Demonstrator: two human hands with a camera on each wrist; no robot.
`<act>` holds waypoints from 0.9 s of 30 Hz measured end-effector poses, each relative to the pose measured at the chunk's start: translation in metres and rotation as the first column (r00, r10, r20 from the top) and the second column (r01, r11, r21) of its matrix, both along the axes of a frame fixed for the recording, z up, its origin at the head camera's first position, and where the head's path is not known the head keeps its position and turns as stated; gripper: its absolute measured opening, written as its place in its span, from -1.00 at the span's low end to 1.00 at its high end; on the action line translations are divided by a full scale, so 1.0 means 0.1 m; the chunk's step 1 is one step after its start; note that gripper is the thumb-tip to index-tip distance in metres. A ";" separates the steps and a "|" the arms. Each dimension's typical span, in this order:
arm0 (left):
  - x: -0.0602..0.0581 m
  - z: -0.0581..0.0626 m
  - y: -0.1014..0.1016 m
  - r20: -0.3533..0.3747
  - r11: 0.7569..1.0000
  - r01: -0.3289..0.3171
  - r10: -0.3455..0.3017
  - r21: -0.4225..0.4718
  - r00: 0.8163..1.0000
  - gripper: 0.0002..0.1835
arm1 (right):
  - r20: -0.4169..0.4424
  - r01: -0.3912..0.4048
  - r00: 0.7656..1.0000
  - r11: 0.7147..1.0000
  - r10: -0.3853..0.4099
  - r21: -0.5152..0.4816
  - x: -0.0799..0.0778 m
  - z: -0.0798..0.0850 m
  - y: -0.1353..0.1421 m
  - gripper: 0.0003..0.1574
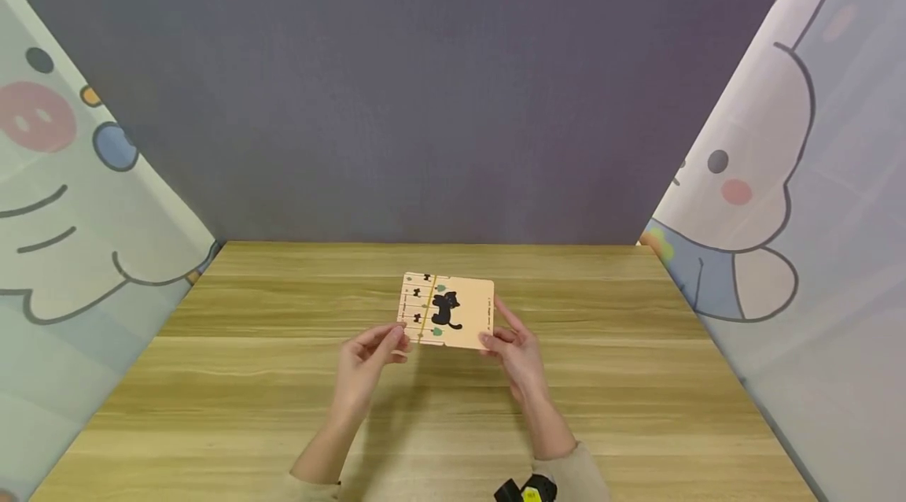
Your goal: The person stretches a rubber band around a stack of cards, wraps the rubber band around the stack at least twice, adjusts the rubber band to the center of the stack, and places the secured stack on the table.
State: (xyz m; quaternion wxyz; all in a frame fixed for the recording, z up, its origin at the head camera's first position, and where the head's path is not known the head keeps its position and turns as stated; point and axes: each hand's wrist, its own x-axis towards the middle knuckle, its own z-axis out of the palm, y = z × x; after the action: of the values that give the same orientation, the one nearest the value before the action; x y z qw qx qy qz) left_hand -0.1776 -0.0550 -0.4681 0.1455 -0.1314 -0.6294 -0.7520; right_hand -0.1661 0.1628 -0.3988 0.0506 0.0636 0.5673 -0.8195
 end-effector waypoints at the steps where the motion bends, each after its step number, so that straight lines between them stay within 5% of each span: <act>1: -0.04 -0.15 0.00 0.035 1.000 0.000 -0.001 0.011 0.999 -0.77 | -0.001 0.000 1.000 1.000 0.000 -0.001 0.00 0.00 0.00 -0.12; 6: 0.03 -0.32 0.07 0.187 0.996 0.013 -0.030 0.091 0.982 -0.74 | -0.007 -0.001 1.000 1.000 0.001 -0.007 -0.01 0.01 -0.01 -0.13; 8: 0.08 -0.32 0.11 0.248 0.992 0.016 -0.046 0.125 0.968 -0.69 | -0.009 -0.001 1.000 1.000 0.001 -0.010 -0.02 0.01 -0.02 -0.13; 9: 0.04 -0.42 0.13 0.301 0.990 0.000 -0.042 0.139 0.953 -0.65 | -0.010 0.001 1.000 1.000 -0.001 -0.013 -0.02 0.01 -0.02 -0.14; 19: 0.08 -0.38 0.25 0.467 0.930 -0.056 -0.130 0.364 0.875 -0.55 | -0.011 0.007 1.000 1.000 -0.007 -0.013 -0.02 0.00 -0.05 -0.15; 27: 0.03 -0.40 0.30 0.480 0.891 -0.171 -0.058 0.420 0.876 -0.62 | -0.031 0.004 1.000 1.000 -0.003 0.020 -0.03 -0.03 -0.09 -0.16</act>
State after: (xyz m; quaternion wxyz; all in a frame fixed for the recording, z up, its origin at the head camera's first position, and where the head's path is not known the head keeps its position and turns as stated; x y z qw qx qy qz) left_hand -0.1744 -0.0250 -0.5079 0.0339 0.1150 -0.4581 -0.8808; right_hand -0.1686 0.1538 -0.4022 0.0400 0.0525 0.5759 -0.8149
